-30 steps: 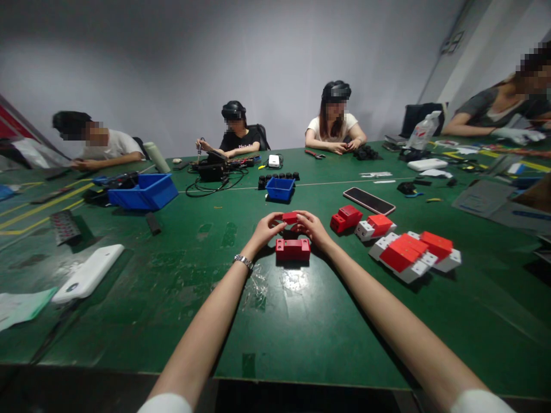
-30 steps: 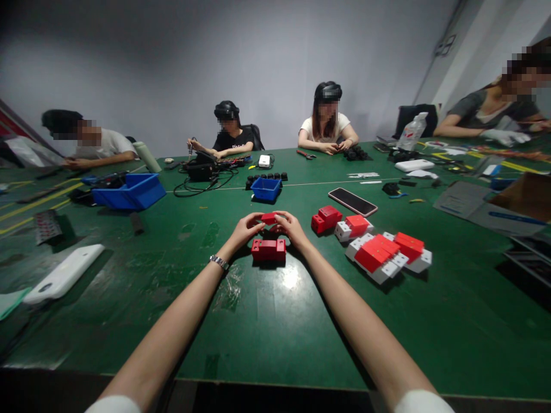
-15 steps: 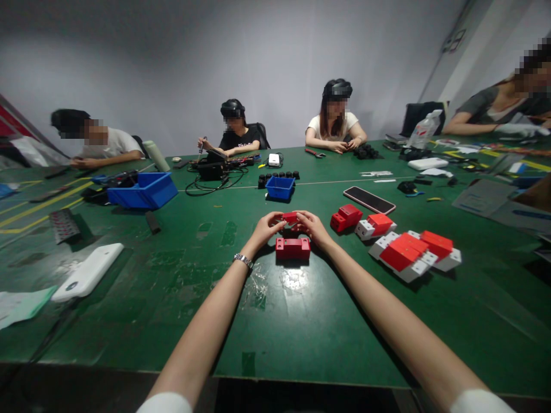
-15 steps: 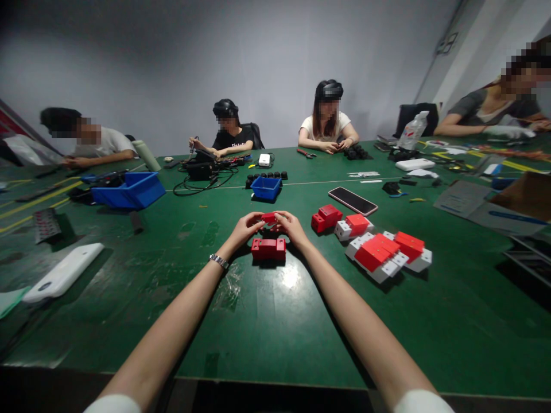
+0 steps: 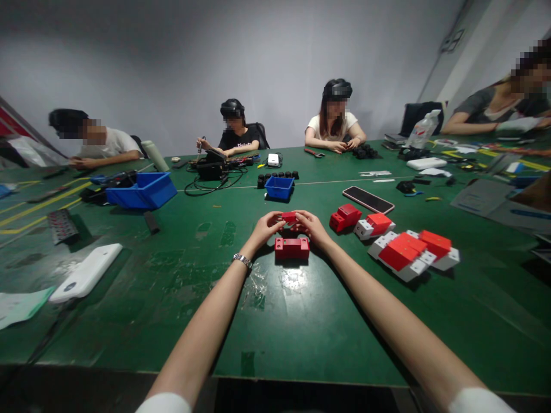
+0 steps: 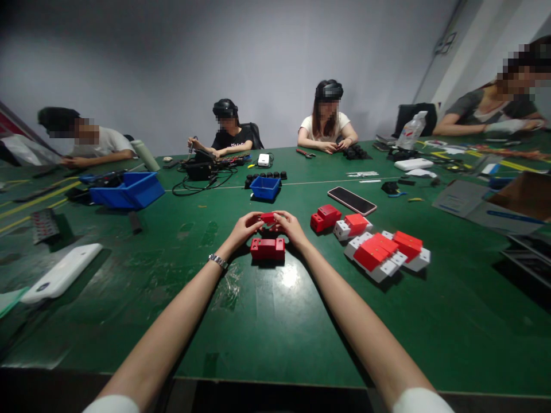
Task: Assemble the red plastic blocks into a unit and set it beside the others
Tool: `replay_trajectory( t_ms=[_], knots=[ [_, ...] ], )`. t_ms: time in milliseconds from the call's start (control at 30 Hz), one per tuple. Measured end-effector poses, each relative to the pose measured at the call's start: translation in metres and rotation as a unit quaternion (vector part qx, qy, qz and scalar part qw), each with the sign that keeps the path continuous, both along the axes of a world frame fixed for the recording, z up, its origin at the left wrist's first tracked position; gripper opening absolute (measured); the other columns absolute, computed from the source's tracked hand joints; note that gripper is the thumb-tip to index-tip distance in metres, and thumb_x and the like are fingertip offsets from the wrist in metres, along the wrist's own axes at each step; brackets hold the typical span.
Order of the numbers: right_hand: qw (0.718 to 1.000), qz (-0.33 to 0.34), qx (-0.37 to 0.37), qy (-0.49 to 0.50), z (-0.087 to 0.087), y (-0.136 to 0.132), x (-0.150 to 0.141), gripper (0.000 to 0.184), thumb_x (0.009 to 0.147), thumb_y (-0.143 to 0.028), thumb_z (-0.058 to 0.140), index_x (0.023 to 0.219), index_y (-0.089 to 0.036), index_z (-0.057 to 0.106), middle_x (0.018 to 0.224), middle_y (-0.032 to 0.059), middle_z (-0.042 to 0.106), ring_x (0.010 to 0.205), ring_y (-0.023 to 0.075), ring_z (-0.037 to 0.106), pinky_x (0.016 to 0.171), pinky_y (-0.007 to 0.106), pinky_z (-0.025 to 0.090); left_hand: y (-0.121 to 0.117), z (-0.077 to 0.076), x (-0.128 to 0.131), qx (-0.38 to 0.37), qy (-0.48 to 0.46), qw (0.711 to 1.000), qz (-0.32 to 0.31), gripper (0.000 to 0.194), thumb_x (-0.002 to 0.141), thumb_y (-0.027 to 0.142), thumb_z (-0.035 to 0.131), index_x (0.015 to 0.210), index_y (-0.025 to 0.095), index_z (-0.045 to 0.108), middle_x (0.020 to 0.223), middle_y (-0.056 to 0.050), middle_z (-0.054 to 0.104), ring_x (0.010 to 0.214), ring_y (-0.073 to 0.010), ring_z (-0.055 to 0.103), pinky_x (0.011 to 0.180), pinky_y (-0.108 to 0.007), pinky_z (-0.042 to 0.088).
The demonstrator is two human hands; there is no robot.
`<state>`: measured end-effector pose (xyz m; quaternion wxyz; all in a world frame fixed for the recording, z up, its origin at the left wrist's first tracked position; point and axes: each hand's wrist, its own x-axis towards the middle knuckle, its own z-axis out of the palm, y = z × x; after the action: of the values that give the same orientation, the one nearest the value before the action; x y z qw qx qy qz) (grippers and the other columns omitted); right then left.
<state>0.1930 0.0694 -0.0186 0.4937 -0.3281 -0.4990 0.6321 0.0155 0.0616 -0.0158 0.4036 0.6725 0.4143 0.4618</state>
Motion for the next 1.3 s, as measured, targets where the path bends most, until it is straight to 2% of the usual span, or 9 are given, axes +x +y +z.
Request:
replay_trajectory(
  t_ms=[633, 767, 1067, 1300],
  knots=[
    [1.0, -0.012, -0.012, 0.01, 0.0018, -0.0004, -0.0004, 0.035, 0.068, -0.038, 0.069, 0.095, -0.019, 0.059, 0.074, 0.0014, 0.069, 0.058, 0.0117, 0.062, 0.058, 0.022, 0.049, -0.0013, 0.0004, -0.0003, 0.002, -0.011, 1.0, -0.002, 0.039, 0.076, 0.03, 0.062, 0.109, 0.011, 0.055, 0.099, -0.01, 0.064, 0.081, -0.0179, 0.062, 0.067, -0.028, 0.052],
    [1.0, -0.015, -0.016, 0.009, 0.0014, 0.0004, -0.0011, 0.036, 0.067, -0.039, 0.069, 0.096, -0.018, 0.059, 0.073, 0.002, 0.07, 0.057, 0.0125, 0.062, 0.057, 0.023, 0.049, -0.0013, -0.0001, -0.0001, -0.002, -0.015, 1.0, -0.004, 0.04, 0.076, 0.03, 0.062, 0.109, 0.011, 0.055, 0.097, -0.011, 0.064, 0.076, -0.0165, 0.062, 0.067, -0.028, 0.052],
    [1.0, -0.006, -0.009, 0.029, -0.0019, 0.0013, -0.0015, 0.038, 0.067, -0.038, 0.069, 0.098, -0.018, 0.058, 0.074, 0.0013, 0.069, 0.057, 0.0123, 0.063, 0.06, 0.025, 0.05, 0.0, -0.0017, -0.001, 0.0, -0.025, 1.0, -0.006, 0.042, 0.074, 0.03, 0.064, 0.111, 0.012, 0.055, 0.105, -0.013, 0.063, 0.088, -0.0202, 0.062, 0.073, -0.031, 0.052],
    [0.999, -0.011, -0.014, 0.031, -0.0005, 0.0012, -0.0009, 0.039, 0.064, -0.037, 0.071, 0.097, -0.019, 0.059, 0.076, 0.0019, 0.07, 0.057, 0.0129, 0.063, 0.059, 0.026, 0.05, 0.0008, -0.0036, -0.0021, 0.012, -0.013, 1.0, -0.011, 0.044, 0.076, 0.032, 0.062, 0.115, 0.013, 0.053, 0.105, -0.011, 0.063, 0.088, -0.0197, 0.062, 0.072, -0.03, 0.052]
  ],
)
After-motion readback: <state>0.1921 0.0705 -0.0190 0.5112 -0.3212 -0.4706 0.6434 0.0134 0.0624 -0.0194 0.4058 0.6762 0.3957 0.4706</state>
